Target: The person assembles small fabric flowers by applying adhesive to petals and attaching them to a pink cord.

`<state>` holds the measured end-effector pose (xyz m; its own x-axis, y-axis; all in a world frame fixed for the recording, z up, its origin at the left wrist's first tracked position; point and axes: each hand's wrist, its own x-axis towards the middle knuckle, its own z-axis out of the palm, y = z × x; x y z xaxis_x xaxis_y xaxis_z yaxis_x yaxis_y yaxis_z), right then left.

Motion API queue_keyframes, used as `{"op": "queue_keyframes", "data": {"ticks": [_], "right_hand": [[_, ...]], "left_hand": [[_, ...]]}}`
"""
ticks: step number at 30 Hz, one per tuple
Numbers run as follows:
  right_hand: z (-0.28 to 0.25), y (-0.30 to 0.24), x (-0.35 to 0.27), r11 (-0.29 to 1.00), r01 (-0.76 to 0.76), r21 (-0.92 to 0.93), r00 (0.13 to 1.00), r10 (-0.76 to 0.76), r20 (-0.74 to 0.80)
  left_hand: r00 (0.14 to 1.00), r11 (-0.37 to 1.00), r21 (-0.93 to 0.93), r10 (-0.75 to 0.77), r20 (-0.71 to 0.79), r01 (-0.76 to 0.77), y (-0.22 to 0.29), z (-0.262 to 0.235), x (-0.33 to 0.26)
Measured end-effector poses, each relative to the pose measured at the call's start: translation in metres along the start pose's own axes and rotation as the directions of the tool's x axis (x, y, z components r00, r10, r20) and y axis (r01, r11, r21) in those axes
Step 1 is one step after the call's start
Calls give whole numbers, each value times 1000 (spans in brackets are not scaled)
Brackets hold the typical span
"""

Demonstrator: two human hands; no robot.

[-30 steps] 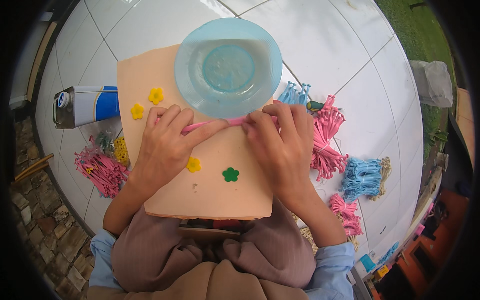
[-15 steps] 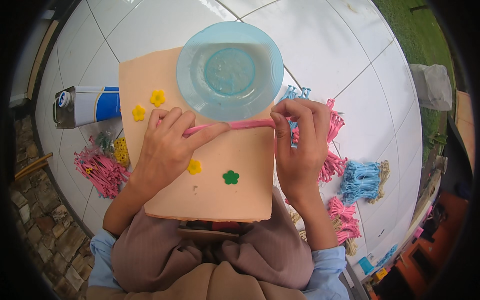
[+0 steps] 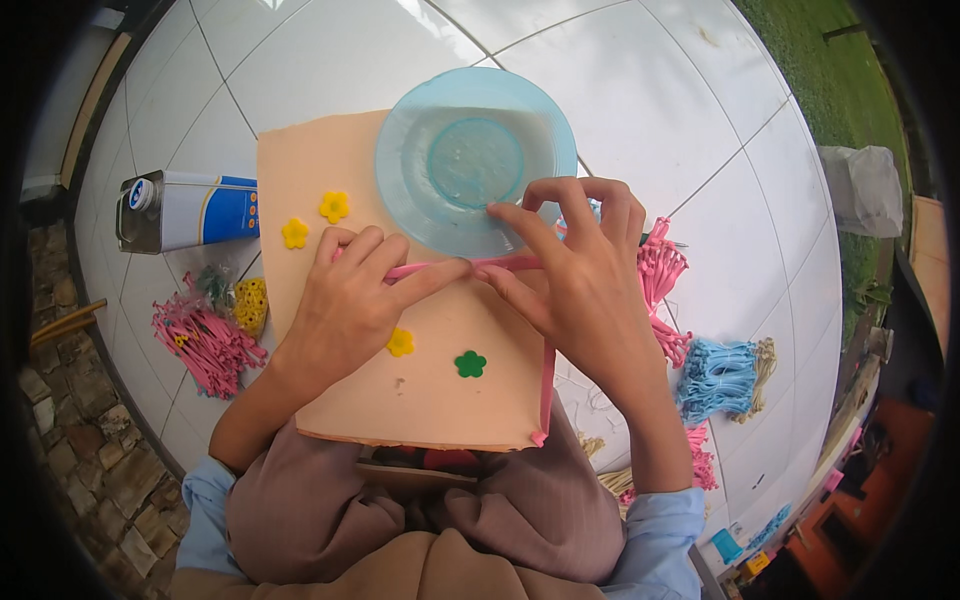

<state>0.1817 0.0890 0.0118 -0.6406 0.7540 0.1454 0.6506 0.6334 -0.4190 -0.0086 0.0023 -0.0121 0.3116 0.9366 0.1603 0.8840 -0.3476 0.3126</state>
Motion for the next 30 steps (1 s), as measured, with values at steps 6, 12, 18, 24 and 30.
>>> {"op": "queue_keyframes", "data": {"ticks": [6,12,18,24,30], "right_hand": [[0,6,2,985,108,-138,994,-110,-10],[-8,9,10,982,169,-87,985,-165,49],[-10,3,21,971,213,-107,971,-198,137],[-12,3,23,961,247,-121,959,-225,172],[-11,2,15,991,129,-46,985,-123,119]], "left_hand": [[1000,1000,16,8,-7,-8,1,3,2],[1000,1000,9,3,26,-3,0,0,2],[1000,1000,12,4,1,-4,0,3,1],[1000,1000,1,-6,-6,6,1,2,1],[1000,1000,3,10,-15,-10,-1,5,3]]}}
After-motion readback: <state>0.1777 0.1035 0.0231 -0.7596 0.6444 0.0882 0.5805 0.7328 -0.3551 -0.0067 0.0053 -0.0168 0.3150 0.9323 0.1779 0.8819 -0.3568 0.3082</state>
